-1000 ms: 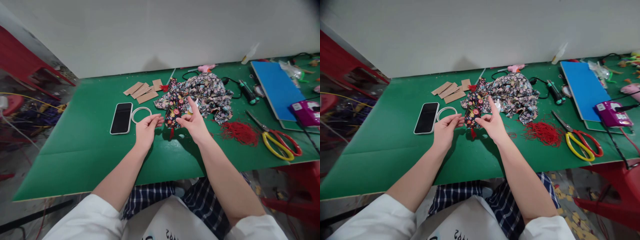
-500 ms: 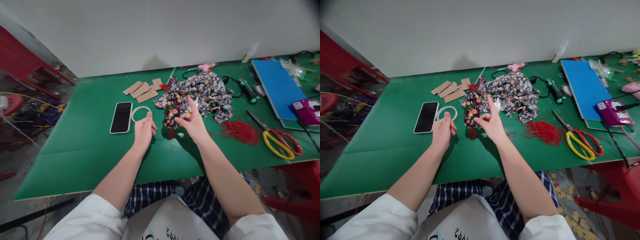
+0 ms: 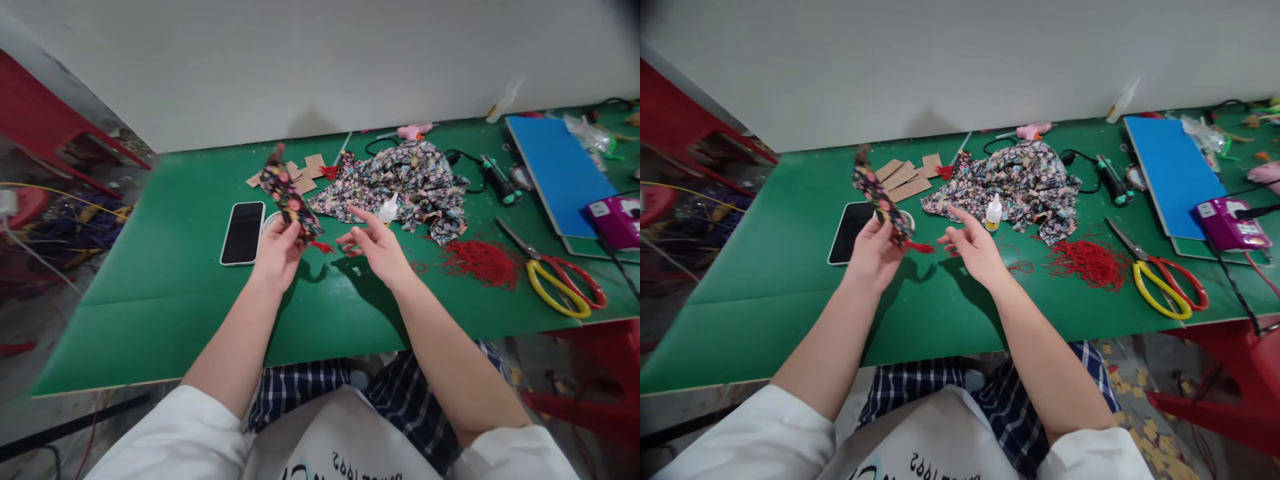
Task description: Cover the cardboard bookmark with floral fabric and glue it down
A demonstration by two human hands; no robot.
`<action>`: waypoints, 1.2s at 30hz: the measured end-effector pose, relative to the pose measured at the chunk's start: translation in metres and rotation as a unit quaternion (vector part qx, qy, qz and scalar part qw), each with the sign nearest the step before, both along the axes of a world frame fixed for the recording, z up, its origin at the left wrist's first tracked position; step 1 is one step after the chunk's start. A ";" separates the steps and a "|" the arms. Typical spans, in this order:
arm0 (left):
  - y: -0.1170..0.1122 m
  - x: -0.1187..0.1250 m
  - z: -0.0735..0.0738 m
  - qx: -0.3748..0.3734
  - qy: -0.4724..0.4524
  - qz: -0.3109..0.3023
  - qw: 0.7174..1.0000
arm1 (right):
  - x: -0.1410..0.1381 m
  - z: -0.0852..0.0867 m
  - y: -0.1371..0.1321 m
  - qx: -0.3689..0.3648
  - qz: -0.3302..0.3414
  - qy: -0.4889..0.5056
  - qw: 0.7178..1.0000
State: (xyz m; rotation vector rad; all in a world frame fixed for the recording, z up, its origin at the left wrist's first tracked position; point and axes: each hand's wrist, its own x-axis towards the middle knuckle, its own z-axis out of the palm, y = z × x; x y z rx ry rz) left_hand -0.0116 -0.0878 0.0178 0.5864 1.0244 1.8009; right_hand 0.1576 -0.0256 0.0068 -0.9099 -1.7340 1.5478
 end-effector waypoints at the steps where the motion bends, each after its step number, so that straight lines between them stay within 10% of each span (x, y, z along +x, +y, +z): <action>1: -0.001 -0.005 0.004 0.012 -0.045 -0.007 0.999 | 0.001 -0.002 0.000 0.043 0.009 -0.047 0.998; 5: -0.006 -0.018 0.016 0.013 -0.168 0.002 0.986 | 0.002 -0.009 -0.003 0.262 0.092 -0.280 0.919; 9: -0.006 -0.018 0.016 -0.002 -0.202 0.006 0.979 | 0.001 -0.006 -0.009 0.332 0.156 -0.385 0.847; 26: -0.005 -0.012 0.010 -0.037 -0.098 -0.014 0.994 | -0.003 0.004 -0.023 0.417 0.149 -0.448 0.776; 36: -0.005 -0.012 0.009 -0.032 -0.097 -0.027 0.994 | 0.002 -0.002 -0.006 0.329 0.031 -0.318 0.889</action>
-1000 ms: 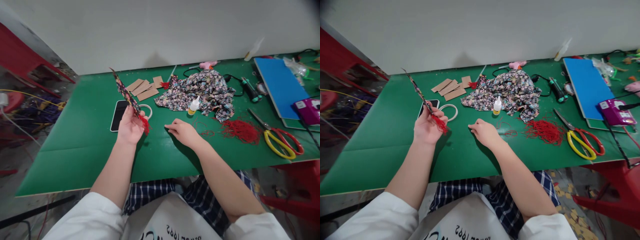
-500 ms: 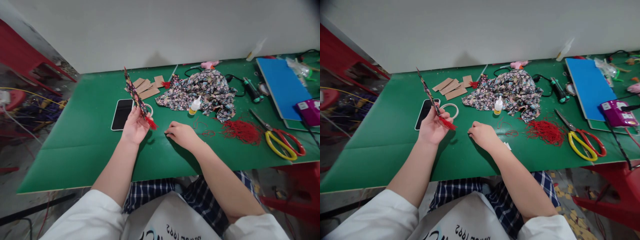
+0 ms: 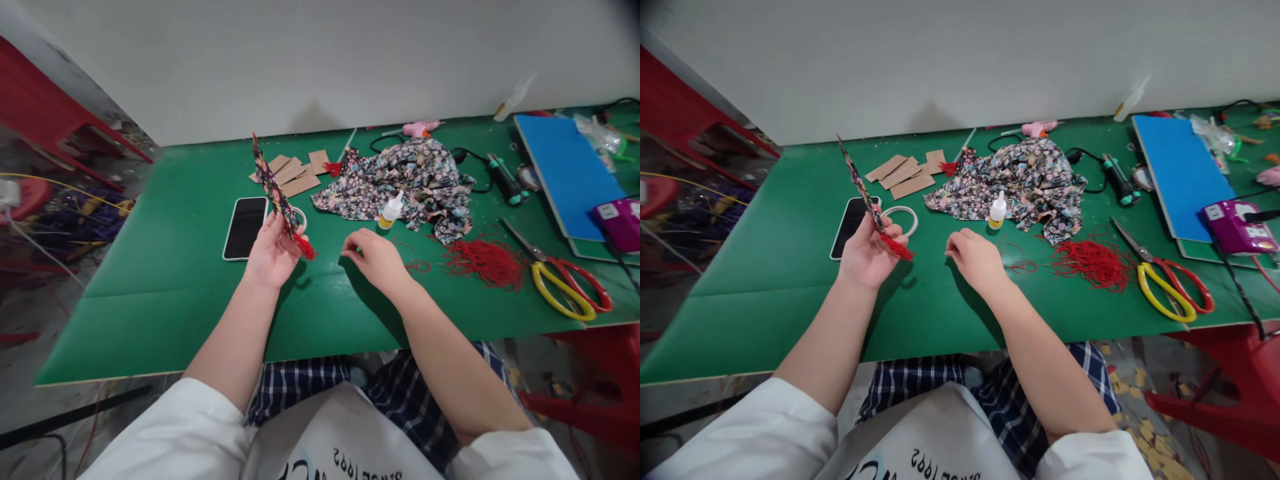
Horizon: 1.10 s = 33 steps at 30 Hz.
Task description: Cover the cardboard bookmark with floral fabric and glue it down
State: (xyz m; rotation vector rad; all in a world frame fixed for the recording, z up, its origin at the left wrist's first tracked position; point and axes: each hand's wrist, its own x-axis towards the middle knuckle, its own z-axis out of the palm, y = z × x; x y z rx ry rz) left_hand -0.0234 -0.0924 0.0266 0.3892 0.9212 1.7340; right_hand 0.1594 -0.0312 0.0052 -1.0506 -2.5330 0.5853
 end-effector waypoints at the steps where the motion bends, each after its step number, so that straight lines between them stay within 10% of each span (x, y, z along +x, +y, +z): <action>1: 0.000 0.000 0.000 0.001 0.006 -0.003 1.000 | 0.001 0.000 0.002 -0.004 -0.014 0.022 1.000; 26: -0.001 0.002 0.000 0.003 0.057 -0.012 0.998 | 0.004 0.000 0.005 -0.022 -0.038 -0.028 0.999; 30: -0.003 0.001 -0.001 0.017 0.060 -0.014 0.998 | -0.003 0.010 -0.011 -0.150 -0.041 0.058 0.986; 33: -0.006 0.005 0.002 0.034 0.053 0.000 0.998 | -0.022 0.014 -0.041 -0.394 0.000 0.184 0.901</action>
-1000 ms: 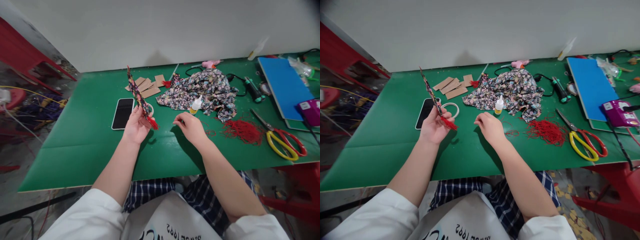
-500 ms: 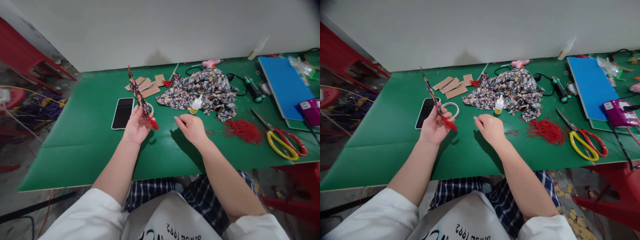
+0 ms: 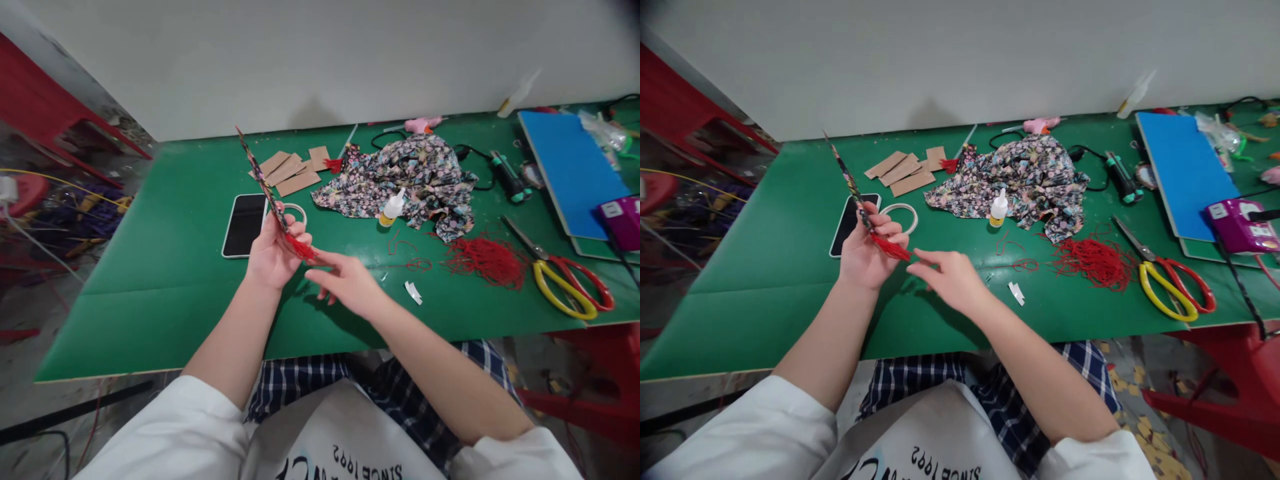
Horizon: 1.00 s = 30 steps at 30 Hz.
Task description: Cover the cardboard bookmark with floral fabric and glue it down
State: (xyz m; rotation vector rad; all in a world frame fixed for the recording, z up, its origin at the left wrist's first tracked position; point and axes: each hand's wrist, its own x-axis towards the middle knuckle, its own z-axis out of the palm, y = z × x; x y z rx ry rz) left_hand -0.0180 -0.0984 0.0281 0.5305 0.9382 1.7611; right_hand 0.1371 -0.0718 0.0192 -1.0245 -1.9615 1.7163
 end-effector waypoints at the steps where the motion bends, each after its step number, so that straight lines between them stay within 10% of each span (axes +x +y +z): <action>1: -0.001 0.002 0.000 0.000 -0.003 0.010 1.000 | -0.008 -0.001 -0.011 -0.092 0.005 0.053 0.994; 6: -0.004 0.008 -0.002 -0.008 0.001 0.000 1.000 | -0.041 -0.023 -0.051 -0.328 0.037 0.146 0.933; 11: -0.002 0.007 -0.003 -0.003 -0.030 -0.015 0.999 | -0.036 -0.023 -0.041 -0.300 0.018 0.103 0.948; 20: 0.004 -0.001 0.006 0.023 -0.218 -0.005 0.976 | 0.018 0.003 0.011 -0.334 0.005 0.294 0.896; 30: 0.005 -0.009 0.008 0.026 -0.205 0.031 0.978 | 0.019 0.002 0.015 -0.317 -0.020 0.300 0.899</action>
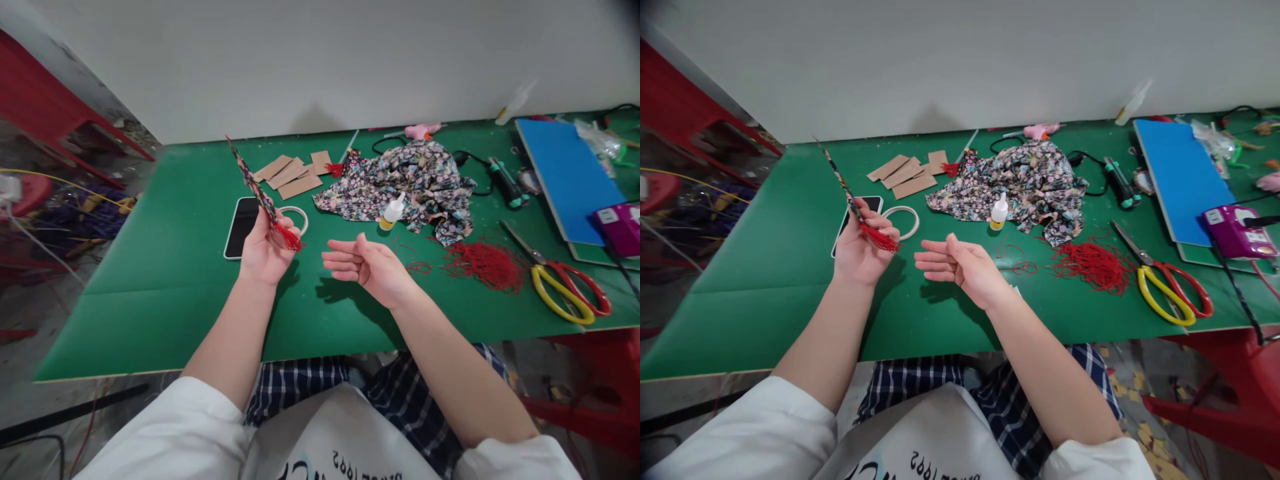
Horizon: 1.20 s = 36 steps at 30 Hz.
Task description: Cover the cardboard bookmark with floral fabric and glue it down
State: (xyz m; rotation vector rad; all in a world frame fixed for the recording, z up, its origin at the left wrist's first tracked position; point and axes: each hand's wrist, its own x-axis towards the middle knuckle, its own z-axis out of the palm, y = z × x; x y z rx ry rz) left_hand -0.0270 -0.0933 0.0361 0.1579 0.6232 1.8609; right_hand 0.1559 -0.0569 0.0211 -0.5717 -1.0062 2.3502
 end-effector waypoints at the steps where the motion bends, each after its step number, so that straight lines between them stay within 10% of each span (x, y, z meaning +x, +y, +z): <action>1: 0.000 0.000 0.000 -0.001 -0.002 -0.003 1.000 | -0.001 -0.001 0.000 0.000 -0.002 -0.009 1.000; 36: -0.003 0.011 0.002 -0.026 -0.005 -0.031 0.999 | -0.002 -0.004 -0.002 -0.003 0.014 -0.057 0.998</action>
